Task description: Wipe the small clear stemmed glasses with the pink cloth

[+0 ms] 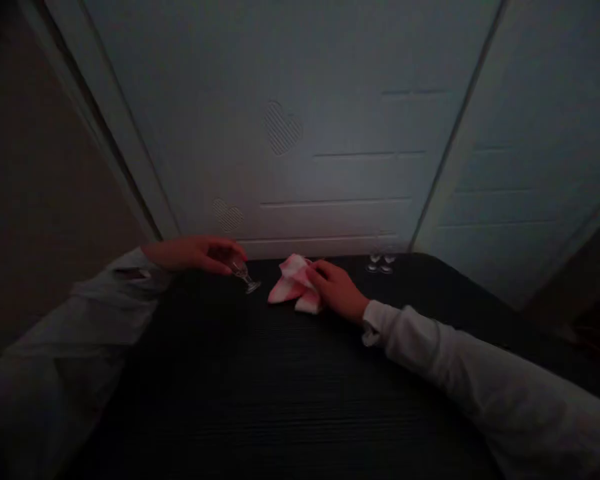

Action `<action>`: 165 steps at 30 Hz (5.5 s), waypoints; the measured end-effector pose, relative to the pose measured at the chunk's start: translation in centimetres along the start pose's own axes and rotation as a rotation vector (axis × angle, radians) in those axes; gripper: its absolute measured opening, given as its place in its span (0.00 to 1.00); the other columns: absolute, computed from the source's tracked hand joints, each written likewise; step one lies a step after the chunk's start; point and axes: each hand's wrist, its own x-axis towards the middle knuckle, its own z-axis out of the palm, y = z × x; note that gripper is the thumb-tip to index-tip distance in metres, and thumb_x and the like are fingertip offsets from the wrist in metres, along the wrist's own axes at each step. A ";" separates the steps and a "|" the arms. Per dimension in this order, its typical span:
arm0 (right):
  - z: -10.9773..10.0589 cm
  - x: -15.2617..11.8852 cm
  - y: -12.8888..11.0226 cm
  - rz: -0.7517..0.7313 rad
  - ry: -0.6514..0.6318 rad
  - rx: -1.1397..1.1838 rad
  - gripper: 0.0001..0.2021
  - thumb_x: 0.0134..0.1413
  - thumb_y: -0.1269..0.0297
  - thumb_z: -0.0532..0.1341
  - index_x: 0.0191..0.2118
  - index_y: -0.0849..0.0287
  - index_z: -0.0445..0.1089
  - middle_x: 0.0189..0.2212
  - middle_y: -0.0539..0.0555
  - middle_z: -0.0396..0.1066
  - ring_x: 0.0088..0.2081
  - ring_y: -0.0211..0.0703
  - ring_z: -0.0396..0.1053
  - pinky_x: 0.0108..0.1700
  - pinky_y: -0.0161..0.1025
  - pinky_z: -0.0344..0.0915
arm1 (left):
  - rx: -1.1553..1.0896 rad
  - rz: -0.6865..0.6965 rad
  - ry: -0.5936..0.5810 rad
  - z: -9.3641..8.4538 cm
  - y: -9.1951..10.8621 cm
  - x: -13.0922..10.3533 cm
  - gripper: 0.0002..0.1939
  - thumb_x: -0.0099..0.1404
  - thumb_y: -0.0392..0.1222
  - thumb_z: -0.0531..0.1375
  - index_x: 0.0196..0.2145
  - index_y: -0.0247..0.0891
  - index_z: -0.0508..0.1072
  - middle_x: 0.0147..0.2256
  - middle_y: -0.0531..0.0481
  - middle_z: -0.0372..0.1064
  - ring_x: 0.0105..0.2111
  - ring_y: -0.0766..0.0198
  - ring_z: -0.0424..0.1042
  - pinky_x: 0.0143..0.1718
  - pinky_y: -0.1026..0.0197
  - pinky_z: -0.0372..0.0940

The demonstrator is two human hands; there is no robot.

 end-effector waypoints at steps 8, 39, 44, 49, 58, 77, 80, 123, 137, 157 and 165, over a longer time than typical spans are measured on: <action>1.1 -1.3 -2.4 -0.230 -0.064 0.056 0.08 0.54 0.62 0.51 0.33 0.59 0.65 0.33 0.52 0.64 0.36 0.40 0.62 0.41 0.39 0.58 | -0.035 0.111 0.149 3.7 -1.0 3.8 0.15 0.48 0.33 0.62 0.37 0.36 0.70 0.36 0.51 0.71 0.36 0.64 0.69 0.42 0.59 0.60; 0.9 -0.1 0.0 -0.224 -0.087 -0.308 0.07 0.53 0.66 0.53 0.34 0.61 0.66 0.29 0.53 0.68 0.31 0.40 0.63 0.35 0.38 0.60 | -0.208 0.187 0.672 11.8 -3.2 6.4 0.21 0.50 0.41 0.62 0.43 0.35 0.68 0.41 0.44 0.68 0.42 0.57 0.66 0.43 0.55 0.61; 0.9 0.1 0.3 -0.229 -0.103 -0.241 0.11 0.54 0.66 0.52 0.41 0.59 0.66 0.37 0.54 0.70 0.37 0.41 0.65 0.41 0.39 0.60 | -0.290 0.156 0.651 11.7 -2.9 6.2 0.16 0.49 0.41 0.62 0.37 0.35 0.71 0.37 0.47 0.71 0.37 0.59 0.69 0.39 0.57 0.62; 0.8 0.0 -0.1 -0.207 -0.146 -0.243 0.12 0.55 0.63 0.52 0.42 0.60 0.67 0.35 0.54 0.70 0.35 0.42 0.66 0.39 0.40 0.61 | -0.389 0.124 0.675 11.3 -3.3 6.1 0.15 0.49 0.41 0.62 0.36 0.34 0.71 0.33 0.49 0.71 0.33 0.61 0.68 0.35 0.60 0.62; 0.6 0.0 -0.5 -0.203 -0.166 -0.254 0.11 0.56 0.64 0.51 0.40 0.63 0.66 0.33 0.54 0.69 0.34 0.41 0.64 0.37 0.38 0.60 | -0.457 0.204 0.647 10.7 -4.0 6.4 0.13 0.54 0.45 0.58 0.34 0.35 0.73 0.34 0.49 0.71 0.36 0.61 0.67 0.40 0.59 0.60; 0.6 -0.2 -0.8 -0.366 -0.195 -0.364 0.08 0.55 0.68 0.49 0.35 0.63 0.64 0.32 0.56 0.67 0.33 0.42 0.62 0.38 0.40 0.59 | -0.393 0.134 0.595 10.9 -3.6 6.5 0.18 0.47 0.30 0.56 0.39 0.36 0.68 0.30 0.52 0.68 0.28 0.67 0.67 0.28 0.65 0.61; 0.6 -0.1 -0.8 -0.359 -0.201 -0.359 0.09 0.55 0.68 0.49 0.34 0.63 0.65 0.31 0.55 0.67 0.33 0.41 0.62 0.38 0.40 0.59 | -0.399 0.139 0.580 11.0 -3.5 6.4 0.23 0.47 0.29 0.55 0.44 0.37 0.65 0.31 0.53 0.69 0.26 0.68 0.67 0.27 0.65 0.61; 0.9 0.1 -0.5 -0.448 -0.172 -0.458 0.16 0.61 0.64 0.42 0.33 0.62 0.63 0.31 0.55 0.66 0.33 0.41 0.61 0.40 0.39 0.58 | -0.155 0.132 0.580 10.8 -3.0 6.1 0.16 0.55 0.52 0.53 0.20 0.37 0.63 0.19 0.57 0.58 0.22 0.68 0.59 0.28 0.63 0.56; 0.9 0.2 -0.4 -0.420 -0.080 -0.433 0.07 0.53 0.69 0.50 0.32 0.62 0.64 0.30 0.55 0.66 0.33 0.41 0.61 0.38 0.39 0.57 | -0.165 0.167 0.641 10.9 -3.6 6.2 0.08 0.51 0.39 0.53 0.31 0.36 0.66 0.26 0.54 0.63 0.26 0.67 0.62 0.29 0.63 0.58; 1.0 0.2 0.0 -0.350 0.096 -0.419 0.11 0.51 0.71 0.51 0.41 0.62 0.65 0.36 0.56 0.70 0.39 0.44 0.65 0.43 0.43 0.57 | -0.081 0.260 0.666 10.9 -4.7 6.5 0.14 0.53 0.41 0.60 0.38 0.39 0.65 0.34 0.51 0.65 0.36 0.63 0.66 0.40 0.57 0.62; 0.9 0.3 0.0 -0.279 0.107 -0.353 0.17 0.46 0.73 0.54 0.45 0.65 0.62 0.42 0.59 0.67 0.43 0.46 0.63 0.48 0.47 0.56 | -0.074 0.288 0.667 10.7 -4.7 6.6 0.14 0.54 0.38 0.59 0.41 0.38 0.65 0.40 0.48 0.67 0.39 0.62 0.67 0.40 0.57 0.63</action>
